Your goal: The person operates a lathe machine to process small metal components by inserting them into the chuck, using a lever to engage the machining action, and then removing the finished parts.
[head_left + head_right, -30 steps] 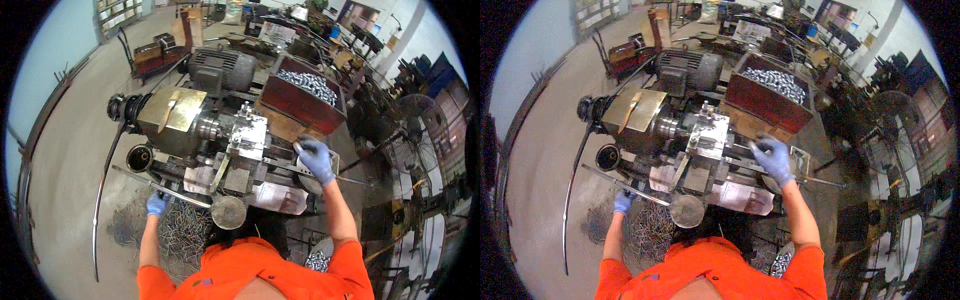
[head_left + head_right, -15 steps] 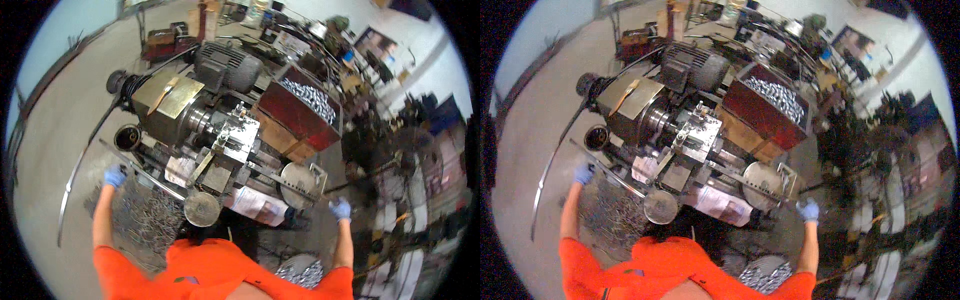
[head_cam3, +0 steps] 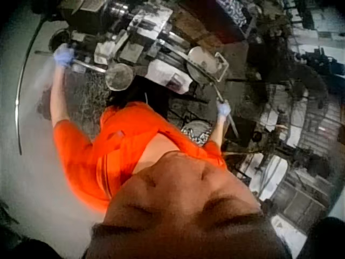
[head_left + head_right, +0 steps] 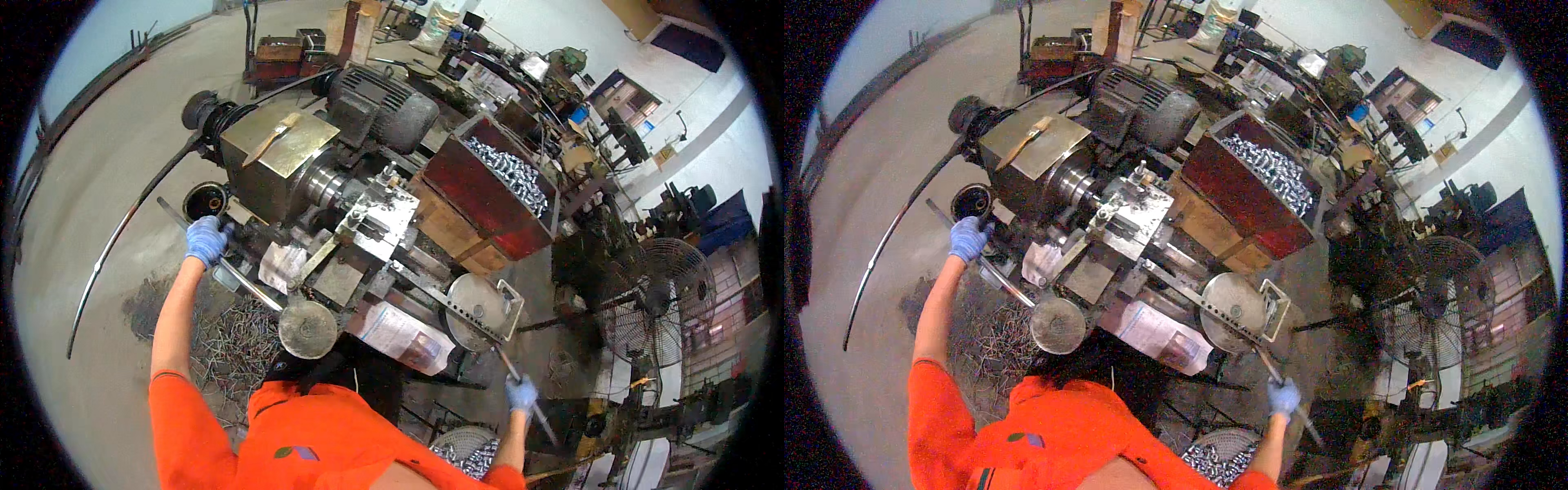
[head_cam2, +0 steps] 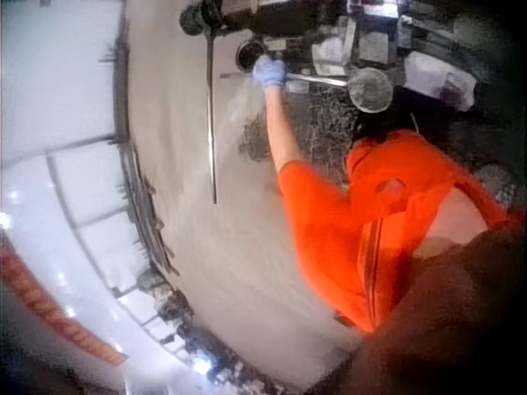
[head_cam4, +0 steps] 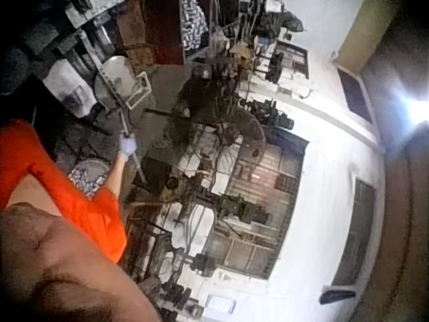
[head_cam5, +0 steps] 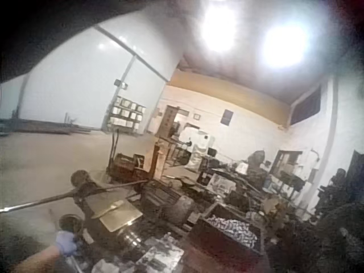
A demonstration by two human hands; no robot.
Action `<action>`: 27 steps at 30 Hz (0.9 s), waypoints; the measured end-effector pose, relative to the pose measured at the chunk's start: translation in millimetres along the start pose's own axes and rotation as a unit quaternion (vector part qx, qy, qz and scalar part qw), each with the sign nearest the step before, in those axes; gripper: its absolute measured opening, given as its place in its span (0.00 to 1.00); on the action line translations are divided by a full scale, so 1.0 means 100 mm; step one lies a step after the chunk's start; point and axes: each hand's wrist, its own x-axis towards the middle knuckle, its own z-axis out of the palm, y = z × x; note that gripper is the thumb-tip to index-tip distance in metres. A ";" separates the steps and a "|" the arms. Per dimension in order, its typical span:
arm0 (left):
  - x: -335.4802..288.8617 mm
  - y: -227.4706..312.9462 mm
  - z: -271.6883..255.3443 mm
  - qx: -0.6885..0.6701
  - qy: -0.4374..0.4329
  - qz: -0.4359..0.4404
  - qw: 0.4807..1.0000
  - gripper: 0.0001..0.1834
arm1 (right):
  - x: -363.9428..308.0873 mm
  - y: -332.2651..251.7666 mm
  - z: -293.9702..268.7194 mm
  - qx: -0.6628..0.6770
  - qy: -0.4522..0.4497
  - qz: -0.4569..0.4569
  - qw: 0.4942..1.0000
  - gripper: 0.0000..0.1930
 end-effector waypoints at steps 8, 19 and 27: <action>0.09 -0.04 0.01 -0.040 0.020 -0.036 0.998 0.16 | -1.82 1.24 -0.56 -0.086 -0.214 0.265 0.936 0.21; 0.11 -0.07 -0.06 -0.072 0.032 -0.043 0.996 0.16 | -2.17 1.21 -0.46 -0.068 -0.193 0.312 0.928 0.19; 0.08 -0.02 -0.19 -0.088 0.020 -0.046 0.995 0.16 | -2.11 0.89 -0.65 -0.085 -0.197 0.346 0.914 0.18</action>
